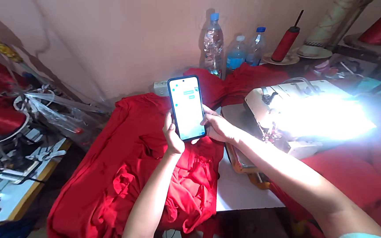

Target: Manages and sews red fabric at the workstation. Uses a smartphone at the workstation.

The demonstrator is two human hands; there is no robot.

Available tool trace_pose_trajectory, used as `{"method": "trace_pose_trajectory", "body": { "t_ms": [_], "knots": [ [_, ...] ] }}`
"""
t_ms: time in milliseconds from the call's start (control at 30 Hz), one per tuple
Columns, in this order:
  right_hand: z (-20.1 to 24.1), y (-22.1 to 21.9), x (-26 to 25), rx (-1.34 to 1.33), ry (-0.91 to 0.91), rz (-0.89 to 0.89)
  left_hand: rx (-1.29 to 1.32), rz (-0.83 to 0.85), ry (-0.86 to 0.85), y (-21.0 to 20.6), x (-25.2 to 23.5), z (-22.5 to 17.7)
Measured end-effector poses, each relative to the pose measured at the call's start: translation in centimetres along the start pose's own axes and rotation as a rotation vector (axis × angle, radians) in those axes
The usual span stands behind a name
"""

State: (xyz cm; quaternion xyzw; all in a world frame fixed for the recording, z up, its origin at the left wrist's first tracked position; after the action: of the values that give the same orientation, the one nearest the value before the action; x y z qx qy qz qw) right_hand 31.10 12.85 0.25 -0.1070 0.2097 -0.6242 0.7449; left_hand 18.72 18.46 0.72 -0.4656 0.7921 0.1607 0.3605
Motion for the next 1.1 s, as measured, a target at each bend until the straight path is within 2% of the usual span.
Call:
{"method": "trace_pose_trajectory", "body": {
  "t_ms": [233,467,700,867,1100],
  "knots": [
    [0.14,-0.13,0.1,0.015,0.007,-0.002,0.108,0.012,0.066,-0.33,0.03,-0.14],
    [-0.03,0.09,-0.18,0.132,0.034,-0.056,0.027,0.014,0.104,-0.56,0.3,-0.18],
    [0.02,0.21,-0.04,0.09,0.023,-0.059,-0.12,0.041,-0.034,-0.59,0.04,-0.49],
    [-0.09,0.3,-0.06,0.085,0.038,-0.039,-0.043,0.035,0.078,-0.45,0.06,-0.25],
    [0.06,0.03,-0.05,0.135,0.031,-0.053,-0.062,0.051,0.024,-0.5,0.15,-0.4]
  ]
}}
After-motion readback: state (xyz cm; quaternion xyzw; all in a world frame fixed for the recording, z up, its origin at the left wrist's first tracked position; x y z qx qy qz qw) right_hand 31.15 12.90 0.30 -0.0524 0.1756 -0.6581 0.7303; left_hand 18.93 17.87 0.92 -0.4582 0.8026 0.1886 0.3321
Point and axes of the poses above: each hand's wrist, its own x-axis away from the middle knuckle, its own y-axis out of the back of the hand, z = x × y, the point moved 7 cm from there along -x, towards the middle knuckle, and after that the axes turned 5 degrees about z, right-handed, at the moved point
